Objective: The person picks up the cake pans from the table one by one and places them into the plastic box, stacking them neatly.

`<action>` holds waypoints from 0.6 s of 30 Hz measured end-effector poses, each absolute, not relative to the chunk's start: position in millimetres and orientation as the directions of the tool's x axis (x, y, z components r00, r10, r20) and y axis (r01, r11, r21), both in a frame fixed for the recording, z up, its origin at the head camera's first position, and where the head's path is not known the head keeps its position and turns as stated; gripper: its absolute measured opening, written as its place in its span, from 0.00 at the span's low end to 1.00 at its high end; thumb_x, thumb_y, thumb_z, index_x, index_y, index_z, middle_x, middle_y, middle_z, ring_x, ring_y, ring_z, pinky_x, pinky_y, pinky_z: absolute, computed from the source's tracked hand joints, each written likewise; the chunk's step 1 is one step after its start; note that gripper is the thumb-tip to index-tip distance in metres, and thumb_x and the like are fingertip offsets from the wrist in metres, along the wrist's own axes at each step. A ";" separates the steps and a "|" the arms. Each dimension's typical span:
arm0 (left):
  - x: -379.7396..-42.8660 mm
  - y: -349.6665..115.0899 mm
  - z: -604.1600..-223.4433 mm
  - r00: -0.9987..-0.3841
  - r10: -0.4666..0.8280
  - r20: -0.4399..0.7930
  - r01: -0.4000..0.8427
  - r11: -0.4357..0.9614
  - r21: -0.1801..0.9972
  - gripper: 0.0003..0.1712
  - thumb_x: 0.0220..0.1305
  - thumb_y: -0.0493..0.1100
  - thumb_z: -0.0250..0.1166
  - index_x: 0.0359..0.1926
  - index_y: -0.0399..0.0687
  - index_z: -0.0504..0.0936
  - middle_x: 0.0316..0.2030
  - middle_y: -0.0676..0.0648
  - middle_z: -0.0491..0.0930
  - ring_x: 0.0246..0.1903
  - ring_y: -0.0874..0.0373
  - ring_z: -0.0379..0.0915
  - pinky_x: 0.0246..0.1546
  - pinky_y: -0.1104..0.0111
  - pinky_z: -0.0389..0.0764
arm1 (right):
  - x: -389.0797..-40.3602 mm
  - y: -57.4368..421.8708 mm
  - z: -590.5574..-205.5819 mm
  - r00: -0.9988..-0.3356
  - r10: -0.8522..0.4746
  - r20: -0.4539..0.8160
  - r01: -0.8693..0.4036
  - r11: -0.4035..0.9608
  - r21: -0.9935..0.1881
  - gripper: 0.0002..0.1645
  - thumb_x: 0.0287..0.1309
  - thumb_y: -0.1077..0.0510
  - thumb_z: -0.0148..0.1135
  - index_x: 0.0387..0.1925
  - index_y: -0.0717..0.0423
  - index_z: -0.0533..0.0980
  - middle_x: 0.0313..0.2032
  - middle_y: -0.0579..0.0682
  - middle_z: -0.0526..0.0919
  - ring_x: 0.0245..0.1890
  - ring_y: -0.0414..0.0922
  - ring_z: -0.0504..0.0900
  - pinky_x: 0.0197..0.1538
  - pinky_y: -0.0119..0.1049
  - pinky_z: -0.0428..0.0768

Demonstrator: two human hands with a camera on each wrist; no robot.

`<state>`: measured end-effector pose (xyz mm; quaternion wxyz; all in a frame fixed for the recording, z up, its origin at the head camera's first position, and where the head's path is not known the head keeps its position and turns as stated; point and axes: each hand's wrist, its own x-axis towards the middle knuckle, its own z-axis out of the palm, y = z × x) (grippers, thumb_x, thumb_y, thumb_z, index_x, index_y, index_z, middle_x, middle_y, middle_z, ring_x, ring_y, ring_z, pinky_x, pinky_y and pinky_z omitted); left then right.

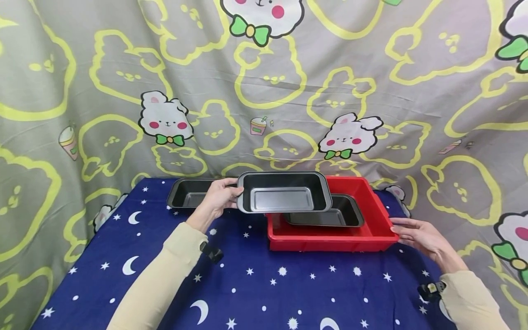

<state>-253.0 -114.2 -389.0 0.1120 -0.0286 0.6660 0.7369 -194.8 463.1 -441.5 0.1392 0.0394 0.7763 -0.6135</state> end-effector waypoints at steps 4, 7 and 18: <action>-255.4 -103.0 -389.8 -0.973 0.140 -0.185 -0.200 -0.095 0.975 0.29 0.71 0.27 0.60 0.71 0.28 0.70 0.20 0.55 0.83 0.17 0.65 0.78 0.20 0.74 0.83 | -194.4 463.9 -441.0 -0.959 -0.120 -0.258 0.230 0.209 -0.951 0.20 0.74 0.65 0.61 0.44 0.32 0.85 0.41 0.32 0.90 0.38 0.35 0.91 0.44 0.29 0.90; -256.8 -95.0 -390.4 -0.971 0.148 -0.188 -0.203 -0.094 0.975 0.29 0.70 0.27 0.60 0.71 0.28 0.71 0.20 0.55 0.83 0.17 0.65 0.78 0.20 0.74 0.83 | -193.5 464.6 -440.5 -0.960 -0.119 -0.254 0.225 0.218 -0.950 0.20 0.74 0.65 0.61 0.44 0.31 0.85 0.41 0.32 0.90 0.38 0.36 0.91 0.44 0.29 0.90; -261.2 -67.9 -391.7 -0.966 0.151 -0.209 -0.222 -0.076 0.972 0.26 0.70 0.28 0.62 0.68 0.29 0.74 0.19 0.53 0.83 0.17 0.64 0.80 0.19 0.73 0.83 | -193.4 465.1 -440.7 -0.960 -0.125 -0.251 0.221 0.212 -0.952 0.21 0.74 0.65 0.60 0.44 0.32 0.85 0.41 0.33 0.91 0.38 0.36 0.91 0.43 0.29 0.90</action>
